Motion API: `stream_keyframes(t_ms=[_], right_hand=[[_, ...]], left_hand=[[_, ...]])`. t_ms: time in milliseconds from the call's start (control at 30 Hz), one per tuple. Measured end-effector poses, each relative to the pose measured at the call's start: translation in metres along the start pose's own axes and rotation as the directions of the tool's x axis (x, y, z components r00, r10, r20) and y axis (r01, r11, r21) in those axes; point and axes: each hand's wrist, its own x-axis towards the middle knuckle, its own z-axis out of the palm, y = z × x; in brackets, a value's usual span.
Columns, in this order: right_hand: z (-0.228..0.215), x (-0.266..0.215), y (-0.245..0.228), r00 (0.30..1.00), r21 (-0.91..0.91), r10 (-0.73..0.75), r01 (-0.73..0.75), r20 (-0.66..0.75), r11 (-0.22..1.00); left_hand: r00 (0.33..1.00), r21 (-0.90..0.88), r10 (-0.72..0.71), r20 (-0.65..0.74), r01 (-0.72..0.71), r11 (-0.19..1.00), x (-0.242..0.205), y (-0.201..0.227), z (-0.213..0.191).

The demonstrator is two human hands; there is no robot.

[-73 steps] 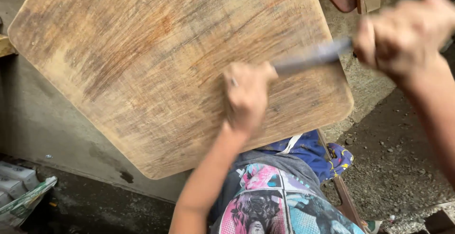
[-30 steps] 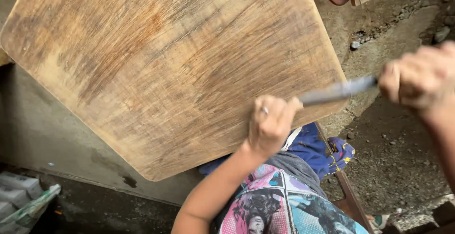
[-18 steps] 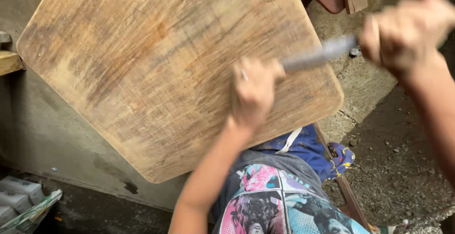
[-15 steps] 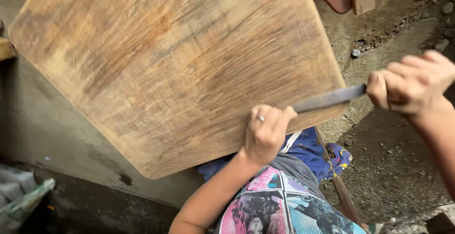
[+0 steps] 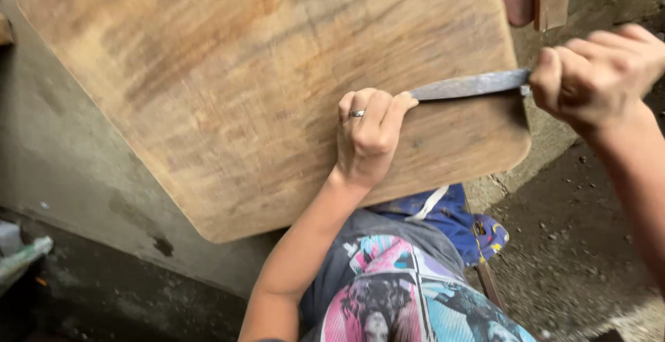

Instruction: The person scrapes the surface of a rectangular wooden board using a metal tool. They work across the board's surface and along the edges, occasionally repositioning the board to access different areas.

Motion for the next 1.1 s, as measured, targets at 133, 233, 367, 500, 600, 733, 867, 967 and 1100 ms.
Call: stream_keyframes(t_ms=[133, 233, 367, 500, 600, 733, 867, 967, 1100], right_hand=[[-0.014, -0.066, -0.003, 0.911, 0.126, 0.342, -0.376, 0.230, 0.918], [0.002, -0.172, 0.042, 0.903, -0.545, 0.421, -0.309, 0.089, 0.779], [-0.016, -0.182, 0.022, 0.218, 0.408, 0.976, -0.890, -0.005, 0.201], [-0.044, -0.153, -0.034, 0.190, 0.566, 0.972, -0.789, -0.141, 0.237], [-0.051, -0.131, -0.046, 0.211, 0.672, 0.975, -0.712, -0.073, 0.205], [-0.056, -0.109, -0.053, 0.387, 0.688, 0.921, -0.659, -0.035, 0.303], [-0.052, -0.080, -0.065, 0.527, 0.691, 0.849, -0.600, -0.037, 0.403], [-0.052, -0.029, -0.088, 0.475, 0.659, 0.872, -0.694, 0.115, 0.291], [-0.036, 0.035, -0.117, 0.481, 0.650, 0.805, -0.742, 0.346, 0.164]], left_hand=[[0.999, -0.030, -0.016, -0.040, 0.015, 0.999, 0.001, -0.004, -0.001], [0.772, 0.692, -0.503, 0.388, 0.116, 0.712, 0.028, -0.009, 0.001], [0.848, 0.279, -0.104, 0.520, -0.054, 0.959, 0.037, 0.043, 0.039], [0.775, 0.097, 0.219, 0.592, -0.339, 0.936, 0.059, 0.056, 0.066], [0.666, 0.015, 0.170, 0.726, -0.263, 0.965, 0.102, 0.014, 0.028], [0.939, 0.233, -0.171, 0.298, 0.103, 0.967, 0.059, -0.133, 0.032], [0.636, 0.423, -0.758, -0.147, 0.733, 0.533, -0.020, -0.222, -0.101], [0.306, 0.394, -0.903, -0.302, 0.903, 0.175, -0.069, -0.247, -0.149], [0.761, 0.094, -0.521, -0.386, 0.595, 0.799, -0.041, -0.175, -0.129]])
